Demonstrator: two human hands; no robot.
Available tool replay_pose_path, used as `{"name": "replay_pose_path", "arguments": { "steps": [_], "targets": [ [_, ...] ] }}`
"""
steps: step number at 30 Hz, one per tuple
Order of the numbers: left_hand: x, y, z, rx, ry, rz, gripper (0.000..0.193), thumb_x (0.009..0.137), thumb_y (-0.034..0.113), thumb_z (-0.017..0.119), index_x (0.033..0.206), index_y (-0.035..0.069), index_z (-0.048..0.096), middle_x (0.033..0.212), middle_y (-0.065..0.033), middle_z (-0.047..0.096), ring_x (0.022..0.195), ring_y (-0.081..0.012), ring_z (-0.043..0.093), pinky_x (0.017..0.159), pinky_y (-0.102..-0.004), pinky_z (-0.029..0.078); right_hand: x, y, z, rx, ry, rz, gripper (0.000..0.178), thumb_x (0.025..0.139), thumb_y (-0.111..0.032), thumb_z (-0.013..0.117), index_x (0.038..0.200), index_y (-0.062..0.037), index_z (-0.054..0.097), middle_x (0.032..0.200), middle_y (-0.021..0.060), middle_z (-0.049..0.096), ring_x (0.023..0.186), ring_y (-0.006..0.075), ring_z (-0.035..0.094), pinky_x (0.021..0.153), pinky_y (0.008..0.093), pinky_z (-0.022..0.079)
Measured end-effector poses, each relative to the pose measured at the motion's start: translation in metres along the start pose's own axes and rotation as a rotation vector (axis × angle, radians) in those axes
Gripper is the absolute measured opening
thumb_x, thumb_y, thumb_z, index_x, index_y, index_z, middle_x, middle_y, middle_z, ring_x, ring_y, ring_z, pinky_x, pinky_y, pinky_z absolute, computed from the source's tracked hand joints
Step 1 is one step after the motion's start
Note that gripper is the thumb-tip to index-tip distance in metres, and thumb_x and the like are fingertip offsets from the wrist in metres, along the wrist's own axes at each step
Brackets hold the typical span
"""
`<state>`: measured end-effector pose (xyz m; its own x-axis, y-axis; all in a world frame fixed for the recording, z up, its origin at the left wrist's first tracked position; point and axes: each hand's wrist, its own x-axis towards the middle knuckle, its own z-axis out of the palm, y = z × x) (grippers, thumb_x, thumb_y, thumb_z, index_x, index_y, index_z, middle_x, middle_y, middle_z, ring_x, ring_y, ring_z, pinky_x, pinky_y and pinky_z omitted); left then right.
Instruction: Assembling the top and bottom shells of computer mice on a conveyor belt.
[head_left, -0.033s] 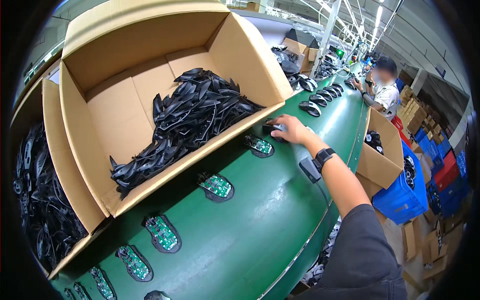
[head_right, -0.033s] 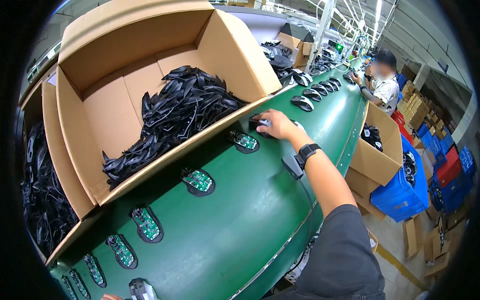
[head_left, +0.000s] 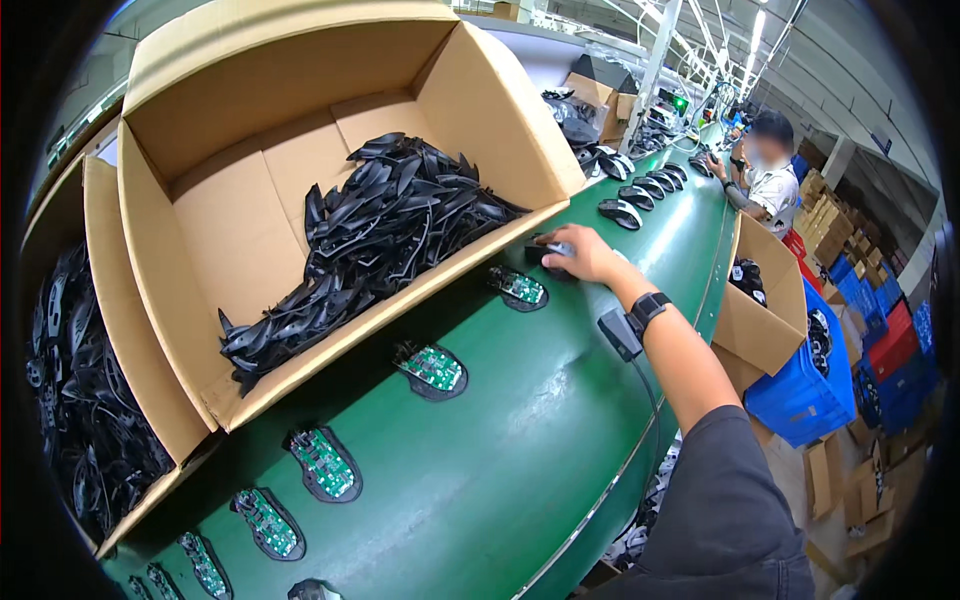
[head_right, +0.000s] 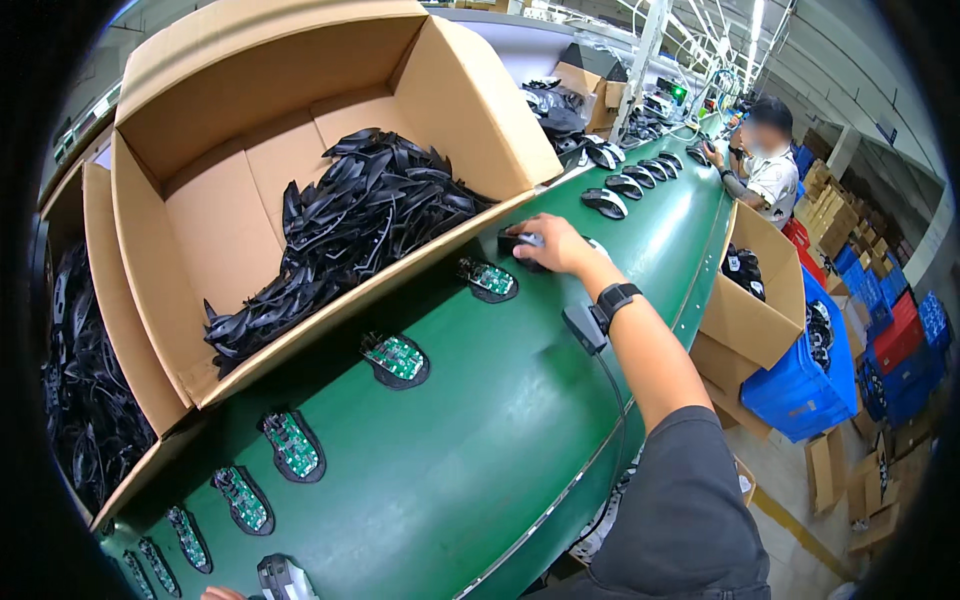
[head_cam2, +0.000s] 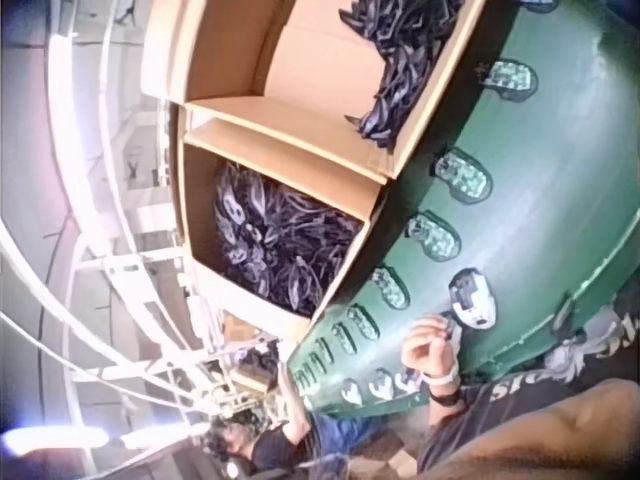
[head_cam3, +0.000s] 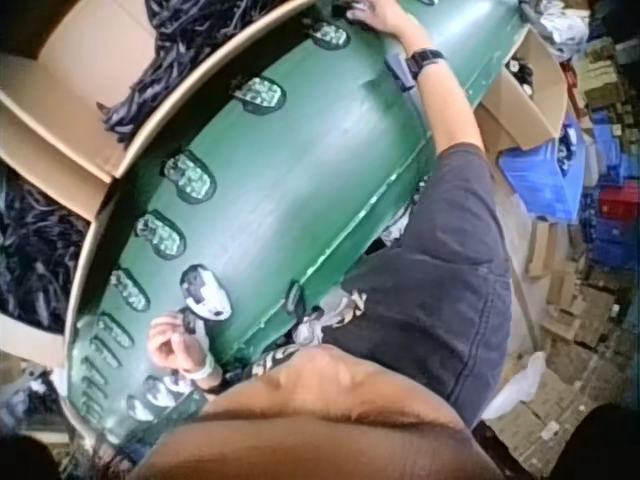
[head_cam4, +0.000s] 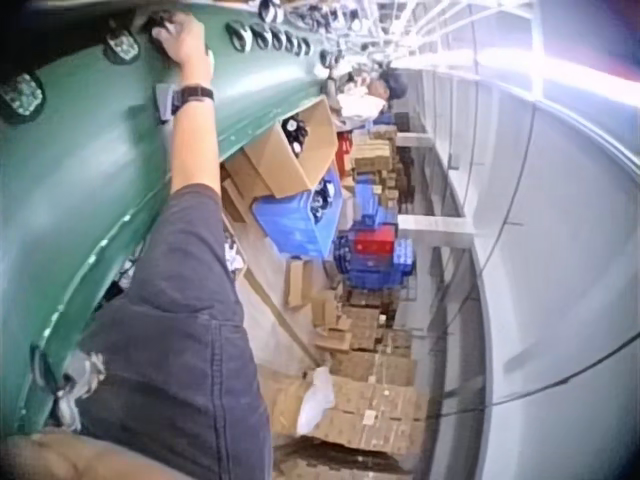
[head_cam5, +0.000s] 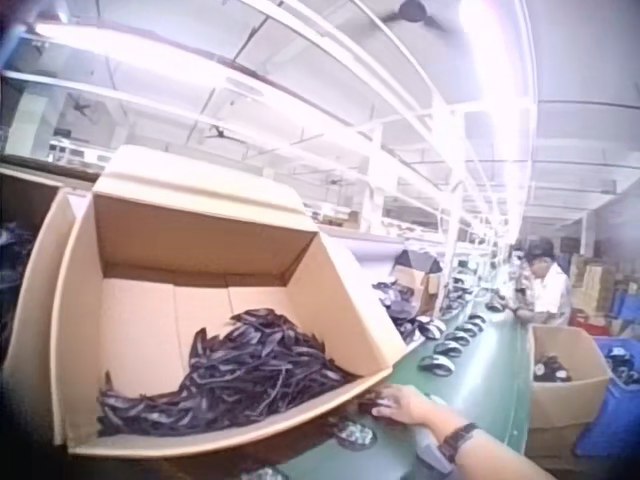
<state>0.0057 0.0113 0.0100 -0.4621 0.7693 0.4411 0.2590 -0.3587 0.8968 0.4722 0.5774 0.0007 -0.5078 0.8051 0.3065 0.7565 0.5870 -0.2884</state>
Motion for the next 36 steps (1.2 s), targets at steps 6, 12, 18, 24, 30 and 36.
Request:
{"name": "replay_pose_path", "arguments": {
  "steps": [6,12,18,24,30,36],
  "targets": [
    [-0.004,0.001,0.003,0.003,0.034,-0.013,0.018,0.090,0.012,0.068,0.089,0.002,0.053,0.077,-0.0121,0.055,0.074,-0.0276,0.055,0.070,-0.0398,0.049,0.003,-0.005,-0.005,-0.040,-0.097,0.012,0.039,0.082,-0.026,0.079,0.119,-0.0154,0.075,0.114,0.0171,0.070,0.112,0.0365,0.063,0.103,0.0424,0.049],
    [0.003,-0.002,0.004,-0.017,0.040,-0.009,0.021,0.090,0.014,0.068,0.087,0.002,0.051,0.075,-0.0124,0.055,0.073,-0.0276,0.054,0.068,-0.0403,0.049,0.001,0.004,0.007,-0.019,-0.026,0.042,0.039,0.083,-0.026,0.079,0.121,-0.0148,0.074,0.121,0.0168,0.067,0.115,0.0363,0.062,0.104,0.0423,0.048],
    [-0.001,-0.003,0.000,-0.015,0.044,-0.031,0.022,0.091,0.015,0.069,0.087,0.002,0.051,0.075,-0.0123,0.054,0.073,-0.0278,0.054,0.068,-0.0413,0.048,0.006,-0.005,-0.015,0.074,0.108,0.092,0.037,0.085,-0.023,0.077,0.120,-0.0098,0.074,0.117,0.0192,0.068,0.109,0.0341,0.066,0.099,0.0393,0.050],
    [-0.001,-0.003,0.007,-0.046,0.043,-0.055,0.020,0.090,0.013,0.068,0.087,0.002,0.051,0.076,-0.0123,0.053,0.073,-0.0277,0.053,0.068,-0.0413,0.048,0.003,0.008,0.006,-0.020,-0.044,0.068,0.038,0.083,-0.022,0.077,0.120,-0.0155,0.074,0.122,0.0175,0.068,0.117,0.0374,0.062,0.106,0.0416,0.047],
    [0.001,0.001,0.005,-0.063,0.037,-0.044,0.019,0.090,0.012,0.068,0.088,0.002,0.052,0.075,-0.0114,0.053,0.073,-0.0272,0.052,0.068,-0.0415,0.048,-0.011,-0.001,0.007,-0.052,-0.022,0.107,0.040,0.088,-0.027,0.074,0.126,-0.0162,0.070,0.122,0.0189,0.064,0.115,0.0373,0.061,0.103,0.0420,0.049],
    [-0.012,-0.004,0.001,-0.098,0.099,-0.034,0.018,0.090,0.012,0.068,0.089,0.002,0.053,0.074,-0.0104,0.053,0.072,-0.0269,0.052,0.068,-0.0417,0.048,-0.059,-0.027,0.001,-0.076,0.016,0.146,0.041,0.087,-0.024,0.074,0.127,-0.0162,0.069,0.118,0.0203,0.061,0.113,0.0383,0.060,0.102,0.0425,0.049]
  ]
}}
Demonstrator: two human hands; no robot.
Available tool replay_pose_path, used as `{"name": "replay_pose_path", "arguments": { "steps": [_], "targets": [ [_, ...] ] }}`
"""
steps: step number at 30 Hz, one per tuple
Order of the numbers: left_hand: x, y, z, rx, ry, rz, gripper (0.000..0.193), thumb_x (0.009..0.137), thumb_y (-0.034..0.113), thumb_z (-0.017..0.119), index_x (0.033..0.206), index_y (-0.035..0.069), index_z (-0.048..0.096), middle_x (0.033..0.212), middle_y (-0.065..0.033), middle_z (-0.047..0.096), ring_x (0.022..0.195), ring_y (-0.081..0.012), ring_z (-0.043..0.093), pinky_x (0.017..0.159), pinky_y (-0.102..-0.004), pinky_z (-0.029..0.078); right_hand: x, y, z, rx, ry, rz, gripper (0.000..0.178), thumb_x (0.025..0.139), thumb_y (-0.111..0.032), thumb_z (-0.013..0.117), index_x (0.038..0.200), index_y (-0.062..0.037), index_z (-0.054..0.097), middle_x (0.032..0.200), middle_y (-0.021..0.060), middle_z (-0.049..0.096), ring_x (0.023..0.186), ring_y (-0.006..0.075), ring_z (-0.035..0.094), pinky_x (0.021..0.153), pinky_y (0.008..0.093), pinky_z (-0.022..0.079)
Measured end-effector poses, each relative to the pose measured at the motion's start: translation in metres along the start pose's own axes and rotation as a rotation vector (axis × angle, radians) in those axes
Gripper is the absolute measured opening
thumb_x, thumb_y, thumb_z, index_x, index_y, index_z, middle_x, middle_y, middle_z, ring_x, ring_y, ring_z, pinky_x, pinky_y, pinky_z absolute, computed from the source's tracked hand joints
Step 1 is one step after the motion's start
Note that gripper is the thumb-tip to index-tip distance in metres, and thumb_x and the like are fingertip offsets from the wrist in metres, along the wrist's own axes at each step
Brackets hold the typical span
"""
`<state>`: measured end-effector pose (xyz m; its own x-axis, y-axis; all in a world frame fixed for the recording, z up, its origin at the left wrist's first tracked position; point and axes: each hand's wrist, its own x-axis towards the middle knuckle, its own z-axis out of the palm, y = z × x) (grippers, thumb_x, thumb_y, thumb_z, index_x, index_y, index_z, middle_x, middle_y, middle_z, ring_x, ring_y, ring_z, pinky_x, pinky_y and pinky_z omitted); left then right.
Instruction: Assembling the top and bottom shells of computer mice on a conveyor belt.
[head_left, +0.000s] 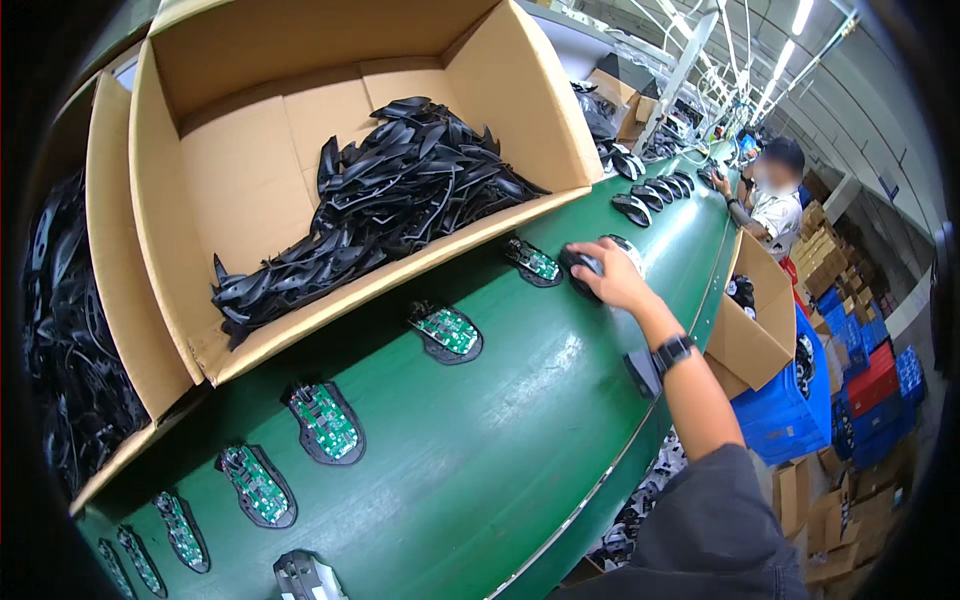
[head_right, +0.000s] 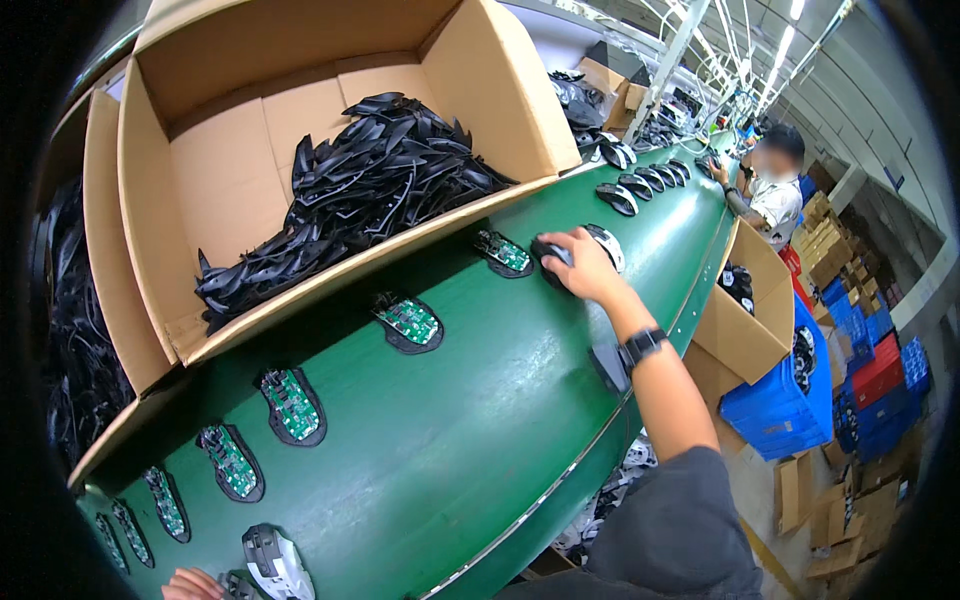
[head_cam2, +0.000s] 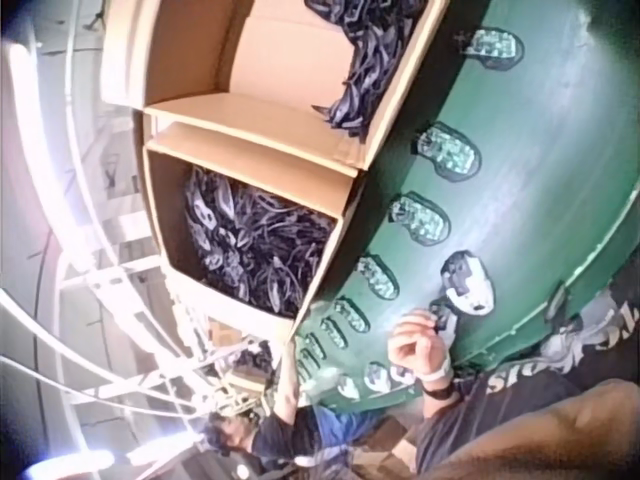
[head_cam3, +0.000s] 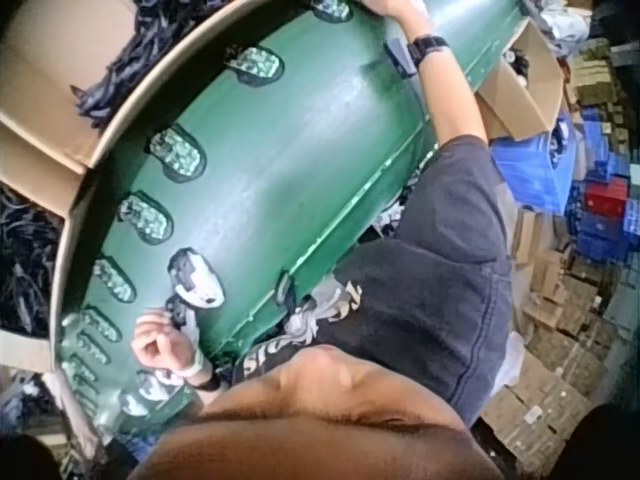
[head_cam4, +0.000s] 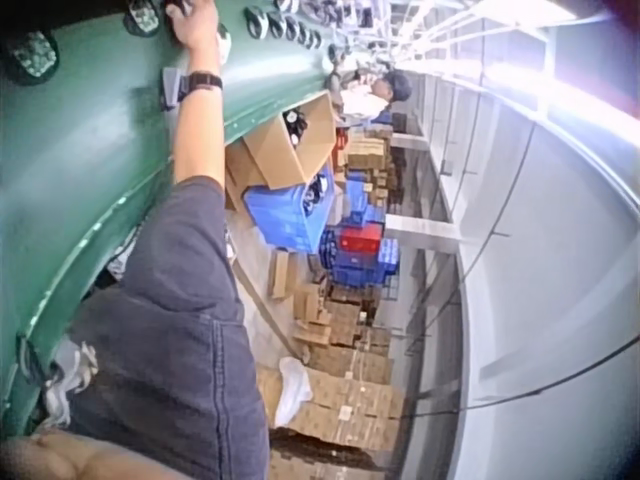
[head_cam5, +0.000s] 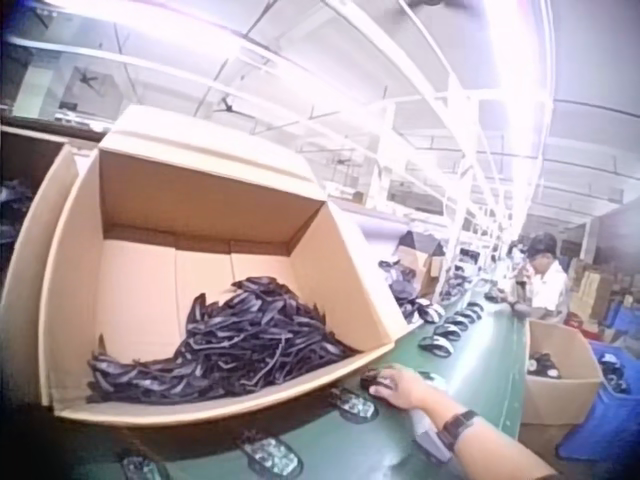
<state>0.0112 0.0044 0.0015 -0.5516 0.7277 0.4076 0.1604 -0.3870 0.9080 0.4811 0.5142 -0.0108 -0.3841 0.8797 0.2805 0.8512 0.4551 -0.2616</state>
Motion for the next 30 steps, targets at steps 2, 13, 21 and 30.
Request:
{"name": "replay_pose_path", "arguments": {
  "steps": [2,13,21,30],
  "targets": [
    [-0.005,-0.001,0.005,-0.003,0.032,-0.023,0.019,0.090,0.013,0.069,0.088,0.002,0.053,0.075,-0.0099,0.053,0.072,-0.0267,0.052,0.069,-0.0420,0.048,-0.030,-0.004,-0.004,0.014,0.031,0.043,0.041,0.087,-0.022,0.073,0.128,-0.0160,0.069,0.120,0.0199,0.059,0.116,0.0367,0.059,0.103,0.0417,0.047],
    [0.009,0.008,0.002,-0.006,-0.050,0.014,0.019,0.088,0.012,0.071,0.088,0.003,0.054,0.077,-0.0105,0.054,0.073,-0.0261,0.053,0.070,-0.0417,0.048,-0.041,-0.006,-0.030,0.056,0.084,0.060,0.037,0.089,-0.016,0.071,0.125,-0.0143,0.072,0.136,0.0231,0.059,0.129,0.0380,0.056,0.110,0.0427,0.043],
    [0.010,0.013,-0.004,-0.012,-0.022,0.003,0.019,0.088,0.012,0.071,0.090,0.003,0.055,0.077,-0.0106,0.054,0.075,-0.0262,0.053,0.070,-0.0418,0.049,-0.049,-0.001,-0.005,0.097,0.060,0.091,0.042,0.090,-0.016,0.070,0.132,-0.0167,0.067,0.144,0.0208,0.053,0.134,0.0389,0.051,0.113,0.0425,0.041],
    [0.007,0.013,0.000,0.022,-0.020,0.003,0.018,0.089,0.014,0.071,0.091,0.004,0.055,0.077,-0.0099,0.053,0.074,-0.0262,0.052,0.070,-0.0419,0.048,-0.041,0.012,-0.005,0.100,0.009,0.101,0.043,0.090,-0.016,0.067,0.134,-0.0172,0.066,0.148,0.0189,0.052,0.136,0.0361,0.051,0.115,0.0421,0.039]
  ]
}}
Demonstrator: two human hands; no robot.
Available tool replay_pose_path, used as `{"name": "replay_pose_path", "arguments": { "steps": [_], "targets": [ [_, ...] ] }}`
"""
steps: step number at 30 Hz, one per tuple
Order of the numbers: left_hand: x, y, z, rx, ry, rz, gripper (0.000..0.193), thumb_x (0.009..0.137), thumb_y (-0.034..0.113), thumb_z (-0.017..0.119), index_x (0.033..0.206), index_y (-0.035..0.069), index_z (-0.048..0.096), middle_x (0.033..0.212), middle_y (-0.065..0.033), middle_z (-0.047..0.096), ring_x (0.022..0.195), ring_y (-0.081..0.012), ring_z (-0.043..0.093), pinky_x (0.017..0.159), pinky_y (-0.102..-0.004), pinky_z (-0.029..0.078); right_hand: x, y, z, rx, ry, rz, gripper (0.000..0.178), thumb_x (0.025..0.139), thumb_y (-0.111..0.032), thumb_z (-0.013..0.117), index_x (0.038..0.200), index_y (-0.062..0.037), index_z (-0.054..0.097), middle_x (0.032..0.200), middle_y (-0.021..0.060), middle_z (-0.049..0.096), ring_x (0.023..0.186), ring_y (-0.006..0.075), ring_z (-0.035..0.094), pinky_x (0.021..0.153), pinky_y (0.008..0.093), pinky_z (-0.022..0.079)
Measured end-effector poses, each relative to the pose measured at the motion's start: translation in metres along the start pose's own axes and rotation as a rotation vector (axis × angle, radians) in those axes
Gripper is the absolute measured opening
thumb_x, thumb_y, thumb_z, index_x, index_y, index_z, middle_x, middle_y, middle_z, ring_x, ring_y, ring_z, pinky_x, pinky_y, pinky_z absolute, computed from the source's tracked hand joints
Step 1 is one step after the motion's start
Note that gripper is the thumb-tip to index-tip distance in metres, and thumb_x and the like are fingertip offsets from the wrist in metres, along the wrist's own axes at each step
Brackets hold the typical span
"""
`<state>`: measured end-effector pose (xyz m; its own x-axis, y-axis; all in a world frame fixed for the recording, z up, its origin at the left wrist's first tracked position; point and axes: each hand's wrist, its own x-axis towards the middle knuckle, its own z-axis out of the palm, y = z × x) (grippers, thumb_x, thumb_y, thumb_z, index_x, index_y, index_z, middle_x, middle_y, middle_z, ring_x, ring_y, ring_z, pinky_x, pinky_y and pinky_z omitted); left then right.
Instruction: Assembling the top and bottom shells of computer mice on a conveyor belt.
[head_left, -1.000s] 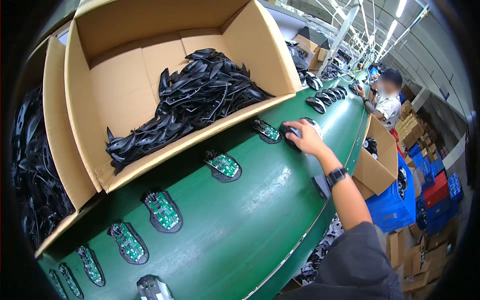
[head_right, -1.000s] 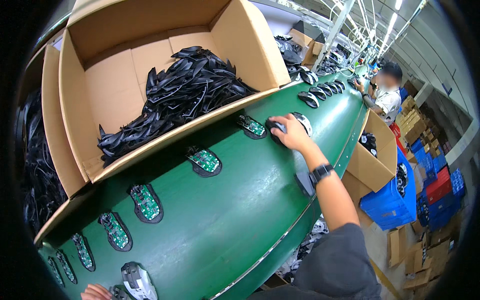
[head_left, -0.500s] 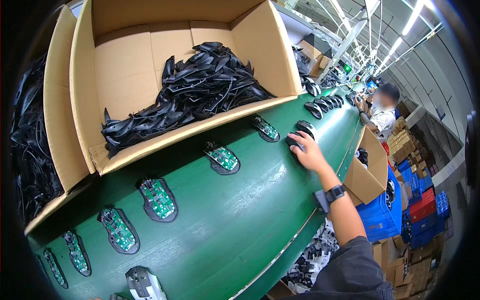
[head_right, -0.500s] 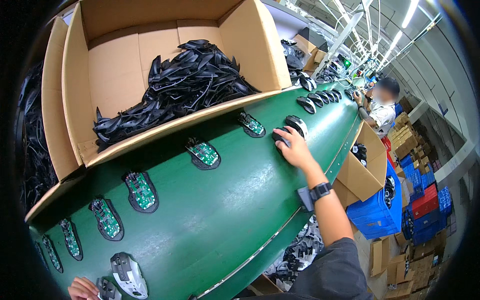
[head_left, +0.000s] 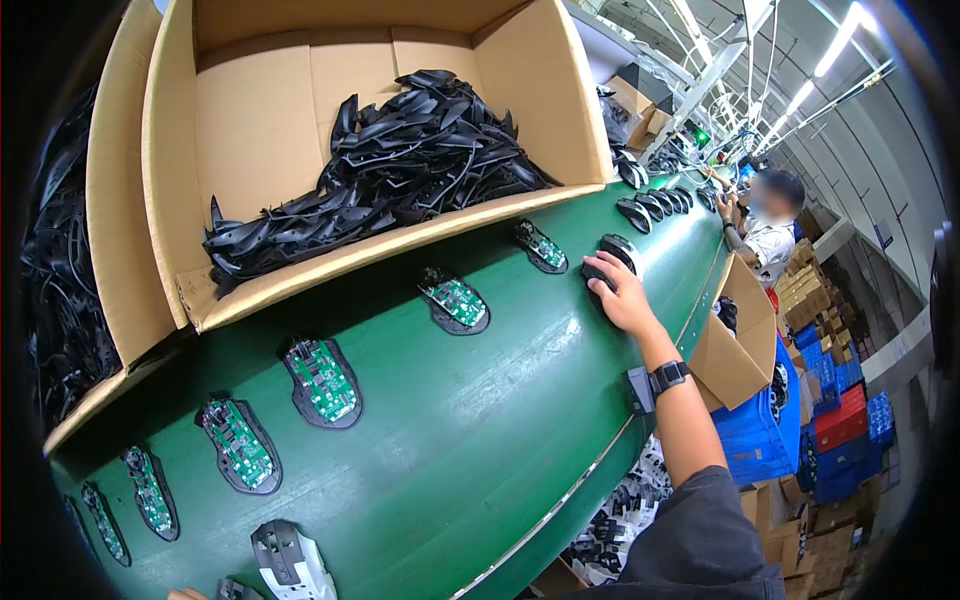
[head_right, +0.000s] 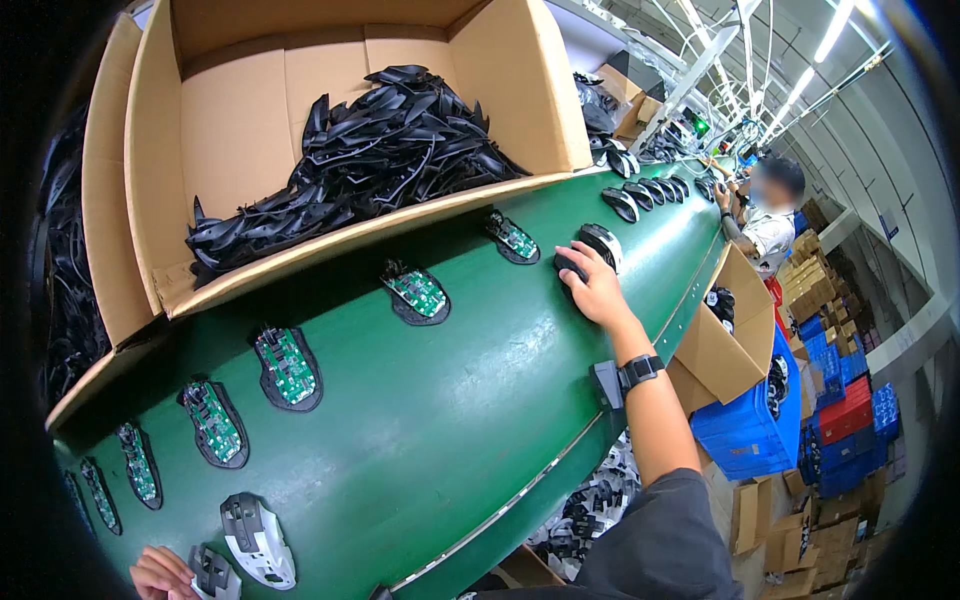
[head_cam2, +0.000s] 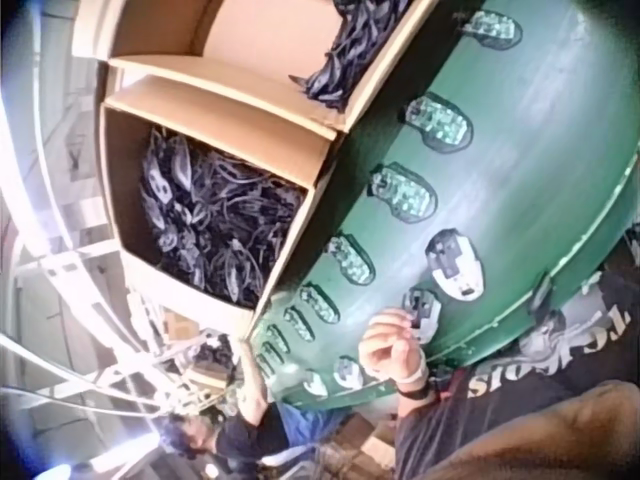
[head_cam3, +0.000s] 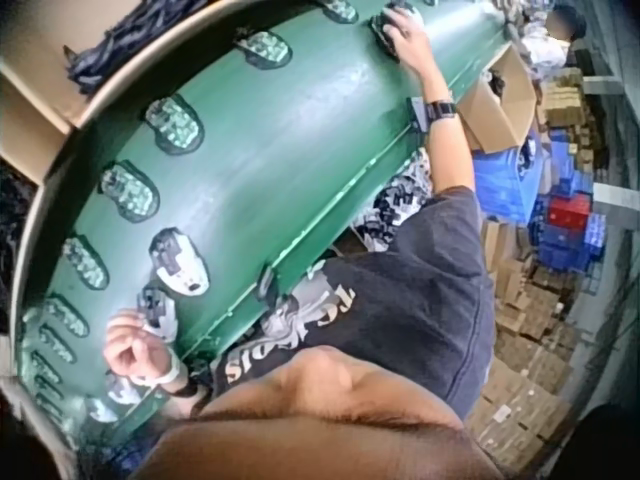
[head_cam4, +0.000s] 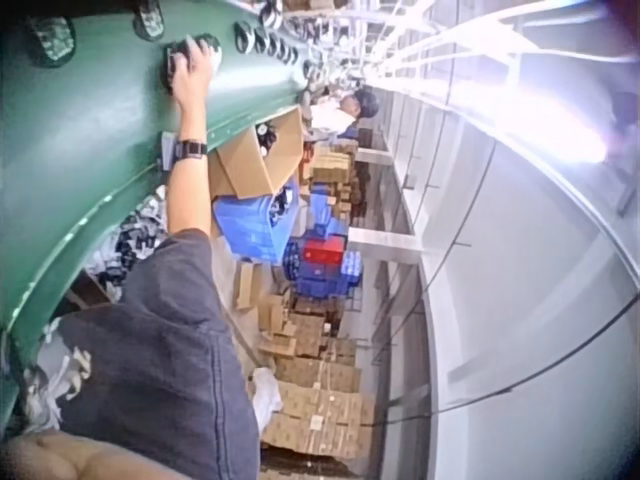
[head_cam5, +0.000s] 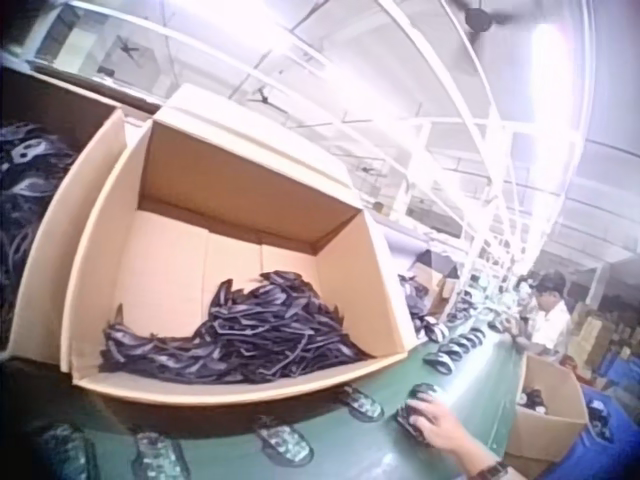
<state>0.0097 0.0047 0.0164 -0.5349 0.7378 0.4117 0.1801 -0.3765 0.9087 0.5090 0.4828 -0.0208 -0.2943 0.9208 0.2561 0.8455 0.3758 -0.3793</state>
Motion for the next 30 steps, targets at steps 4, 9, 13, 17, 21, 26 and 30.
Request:
{"name": "replay_pose_path", "arguments": {
  "steps": [4,9,13,17,21,26,30],
  "targets": [
    [0.000,0.002,-0.003,-0.001,-0.015,-0.007,0.019,0.089,0.014,0.071,0.090,0.004,0.055,0.076,-0.0098,0.053,0.074,-0.0260,0.052,0.070,-0.0416,0.047,-0.002,0.000,0.004,-0.032,0.045,-0.011,0.043,0.091,-0.017,0.067,0.134,-0.0169,0.066,0.147,0.0198,0.053,0.136,0.0372,0.051,0.115,0.0425,0.039],
    [-0.002,0.002,-0.005,-0.009,-0.019,0.012,0.019,0.089,0.014,0.071,0.089,0.004,0.054,0.075,-0.0098,0.053,0.074,-0.0260,0.052,0.070,-0.0415,0.047,0.004,0.010,-0.011,0.086,0.167,-0.067,0.036,0.089,-0.014,0.072,0.124,-0.0105,0.071,0.137,0.0188,0.063,0.131,0.0321,0.057,0.111,0.0392,0.042],
    [-0.003,-0.001,-0.004,-0.022,-0.001,-0.001,0.020,0.089,0.014,0.071,0.089,0.004,0.054,0.075,-0.0099,0.053,0.075,-0.0261,0.052,0.071,-0.0416,0.046,0.006,-0.002,-0.023,0.089,0.190,-0.028,0.031,0.087,-0.012,0.074,0.117,-0.0066,0.074,0.129,0.0181,0.068,0.127,0.0296,0.060,0.109,0.0380,0.044],
    [0.000,-0.006,0.000,-0.040,-0.010,-0.019,0.019,0.088,0.013,0.071,0.090,0.004,0.054,0.076,-0.0101,0.053,0.076,-0.0262,0.052,0.071,-0.0419,0.045,-0.004,0.013,0.010,-0.011,0.112,-0.096,0.037,0.089,-0.013,0.071,0.125,-0.0078,0.069,0.137,0.0146,0.063,0.127,0.0325,0.059,0.110,0.0392,0.044],
    [-0.001,-0.006,-0.002,-0.032,-0.013,-0.036,0.019,0.088,0.012,0.071,0.090,0.004,0.054,0.077,-0.0097,0.053,0.075,-0.0261,0.051,0.071,-0.0422,0.045,-0.006,0.013,0.010,-0.065,0.116,-0.129,0.038,0.092,-0.015,0.068,0.130,-0.0097,0.066,0.139,0.0138,0.061,0.130,0.0336,0.056,0.112,0.0405,0.041],
    [-0.004,-0.003,-0.009,-0.036,-0.032,-0.018,0.016,0.089,0.010,0.070,0.091,0.004,0.055,0.077,-0.0083,0.053,0.075,-0.0258,0.051,0.070,-0.0412,0.044,-0.002,0.024,0.001,0.101,0.010,-0.118,0.036,0.101,-0.020,0.054,0.133,-0.0062,0.064,0.145,0.0156,0.056,0.136,0.0306,0.052,0.115,0.0381,0.037],
    [-0.007,0.000,-0.011,-0.057,-0.007,-0.012,0.015,0.089,0.009,0.070,0.092,0.004,0.056,0.077,-0.0081,0.053,0.075,-0.0256,0.051,0.069,-0.0412,0.043,-0.002,0.019,0.002,0.166,0.087,-0.081,0.037,0.104,-0.019,0.048,0.136,-0.0053,0.061,0.146,0.0178,0.055,0.138,0.0296,0.049,0.115,0.0376,0.036]
  ]
}}
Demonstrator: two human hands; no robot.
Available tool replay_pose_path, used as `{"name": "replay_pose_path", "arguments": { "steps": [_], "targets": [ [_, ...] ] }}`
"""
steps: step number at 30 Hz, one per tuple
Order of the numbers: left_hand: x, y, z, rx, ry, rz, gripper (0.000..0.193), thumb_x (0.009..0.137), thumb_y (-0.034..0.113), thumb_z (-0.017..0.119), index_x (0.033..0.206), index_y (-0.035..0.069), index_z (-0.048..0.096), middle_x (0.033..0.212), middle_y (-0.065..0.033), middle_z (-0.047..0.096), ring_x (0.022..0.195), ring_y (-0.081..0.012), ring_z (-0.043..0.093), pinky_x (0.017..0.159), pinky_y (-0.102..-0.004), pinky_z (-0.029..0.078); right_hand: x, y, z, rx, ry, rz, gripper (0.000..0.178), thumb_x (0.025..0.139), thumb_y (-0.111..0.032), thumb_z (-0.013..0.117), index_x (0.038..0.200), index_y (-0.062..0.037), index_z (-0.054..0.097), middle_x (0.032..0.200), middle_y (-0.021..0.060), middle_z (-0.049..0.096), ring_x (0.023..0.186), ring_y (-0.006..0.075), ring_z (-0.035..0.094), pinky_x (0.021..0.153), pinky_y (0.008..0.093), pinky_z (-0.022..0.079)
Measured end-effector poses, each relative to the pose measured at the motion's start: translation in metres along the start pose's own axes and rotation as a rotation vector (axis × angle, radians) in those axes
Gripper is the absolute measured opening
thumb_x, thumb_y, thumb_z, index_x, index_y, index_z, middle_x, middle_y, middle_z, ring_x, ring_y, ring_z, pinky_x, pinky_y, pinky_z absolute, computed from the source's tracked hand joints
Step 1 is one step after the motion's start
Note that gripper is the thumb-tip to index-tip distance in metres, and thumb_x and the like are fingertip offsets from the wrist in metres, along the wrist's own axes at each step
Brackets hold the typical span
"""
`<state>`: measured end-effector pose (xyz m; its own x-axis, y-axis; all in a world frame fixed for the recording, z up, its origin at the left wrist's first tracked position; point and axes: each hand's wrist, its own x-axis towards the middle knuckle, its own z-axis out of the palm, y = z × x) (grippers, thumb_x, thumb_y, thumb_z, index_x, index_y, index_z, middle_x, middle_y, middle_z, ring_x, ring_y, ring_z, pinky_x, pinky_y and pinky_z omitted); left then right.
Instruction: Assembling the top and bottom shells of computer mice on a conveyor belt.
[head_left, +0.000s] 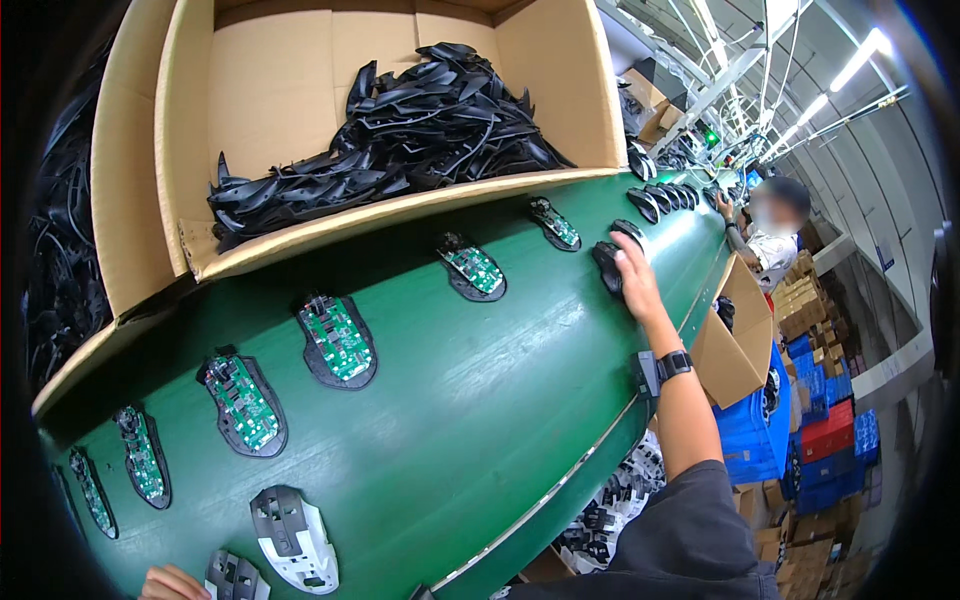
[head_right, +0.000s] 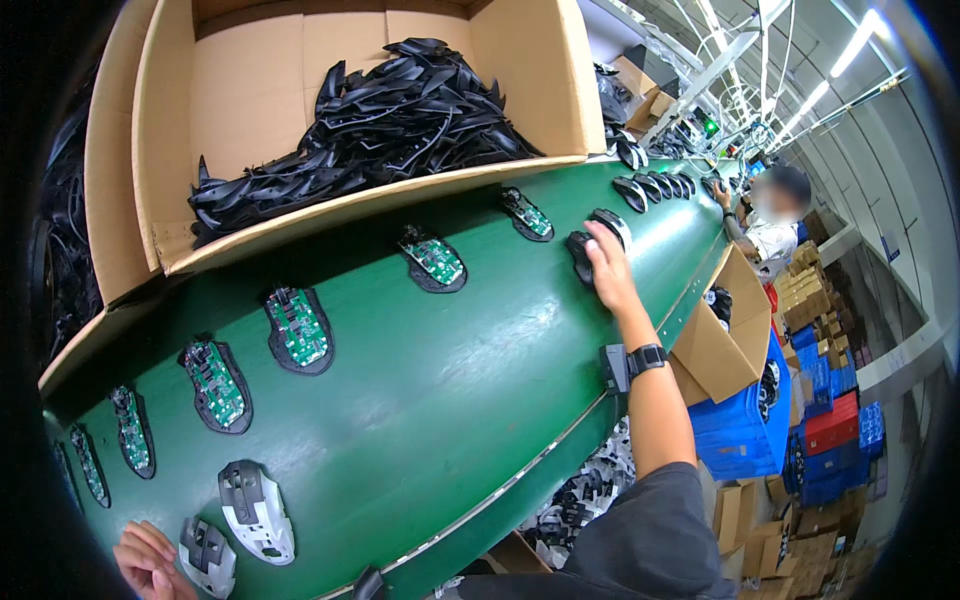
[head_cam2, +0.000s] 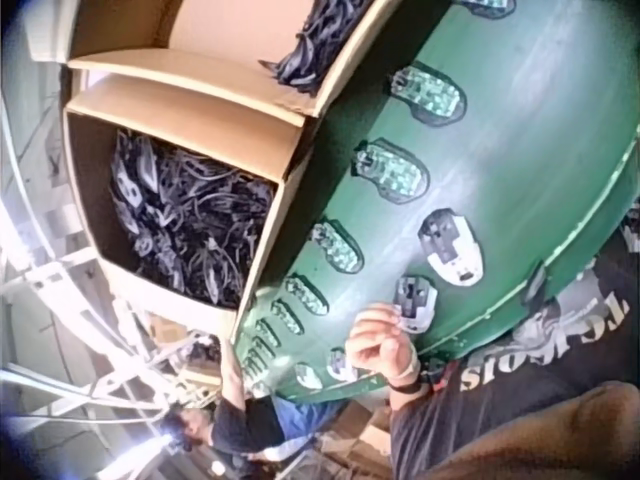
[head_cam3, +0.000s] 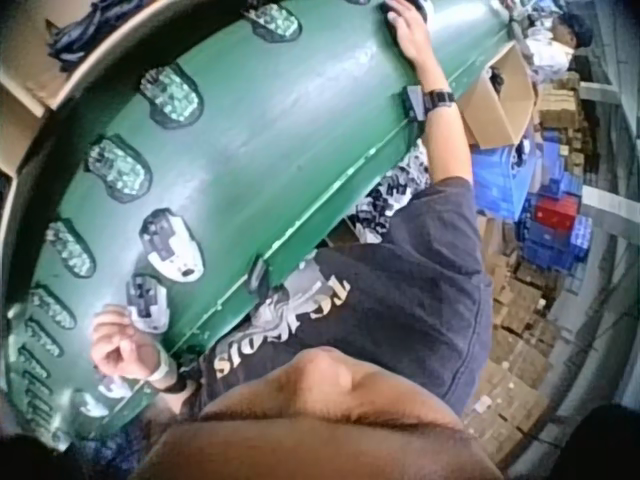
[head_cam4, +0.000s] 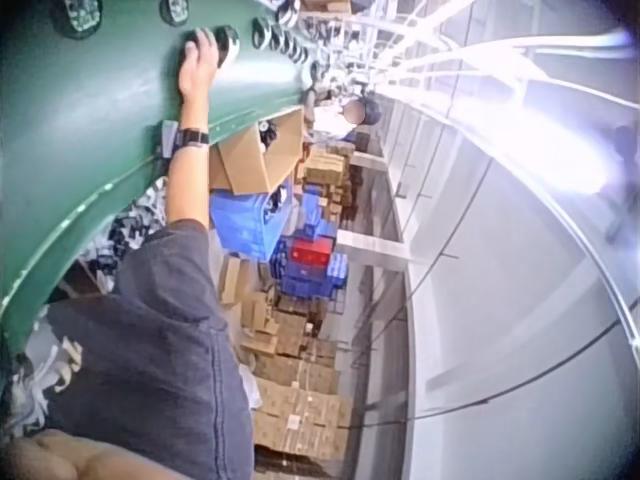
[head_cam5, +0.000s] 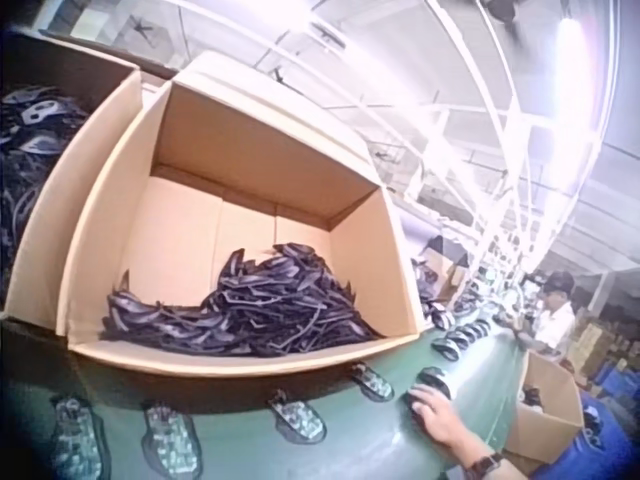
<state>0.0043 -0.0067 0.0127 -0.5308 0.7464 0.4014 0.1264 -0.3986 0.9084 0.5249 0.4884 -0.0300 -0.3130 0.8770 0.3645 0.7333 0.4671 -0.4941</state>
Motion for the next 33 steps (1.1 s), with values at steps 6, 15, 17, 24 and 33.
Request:
{"name": "replay_pose_path", "arguments": {
  "steps": [6,15,17,24,33],
  "targets": [
    [-0.003,0.001,-0.004,0.055,-0.030,0.023,0.014,0.090,0.009,0.069,0.094,0.003,0.057,0.078,-0.0091,0.053,0.074,-0.0252,0.049,0.069,-0.0406,0.043,-0.015,-0.007,0.013,-0.262,0.006,-0.042,0.047,0.095,-0.018,0.066,0.139,-0.0056,0.055,0.147,0.0208,0.050,0.137,0.0394,0.047,0.116,0.0455,0.036],
    [0.003,-0.045,0.009,-0.029,-0.079,0.122,0.024,0.083,0.014,0.078,0.097,0.002,0.062,0.080,-0.0088,0.067,0.074,-0.0253,0.066,0.068,-0.0368,0.056,-0.040,-0.126,0.000,-0.505,0.246,-0.273,0.046,0.094,-0.019,0.068,0.136,-0.0049,0.056,0.139,0.0174,0.059,0.129,0.0365,0.053,0.109,0.0458,0.039],
    [0.009,-0.042,0.029,0.057,-0.073,0.067,0.019,0.081,0.004,0.076,0.086,0.005,0.058,0.071,-0.0068,0.063,0.067,-0.0229,0.062,0.062,-0.0353,0.053,-0.098,-0.196,0.027,-0.014,-0.160,-0.356,0.039,0.084,-0.018,0.076,0.118,-0.0035,0.064,0.113,0.0153,0.066,0.107,0.0347,0.063,0.091,0.0420,0.049],
    [0.003,-0.021,0.017,0.189,-0.226,0.061,0.014,0.075,-0.002,0.078,0.084,0.001,0.069,0.078,-0.0132,0.070,0.072,-0.0246,0.068,0.068,-0.0341,0.055,-0.208,-0.333,0.075,0.294,-0.847,-0.786,0.044,0.087,-0.042,0.075,0.117,-0.0116,0.064,0.116,0.0056,0.057,0.110,0.0260,0.052,0.086,0.0398,0.040],
    [-0.008,-0.013,0.022,-0.413,-0.716,-0.464,0.019,0.107,0.016,0.053,0.117,0.000,0.056,0.113,-0.0066,0.062,0.098,-0.0149,0.064,0.089,-0.0314,0.053,-0.161,-0.415,0.082,0.633,-0.696,-0.726,0.030,0.084,-0.003,0.079,0.112,-0.0039,0.072,0.107,0.0121,0.063,0.088,0.0221,0.068,0.077,0.0320,0.057]
  ]
}}
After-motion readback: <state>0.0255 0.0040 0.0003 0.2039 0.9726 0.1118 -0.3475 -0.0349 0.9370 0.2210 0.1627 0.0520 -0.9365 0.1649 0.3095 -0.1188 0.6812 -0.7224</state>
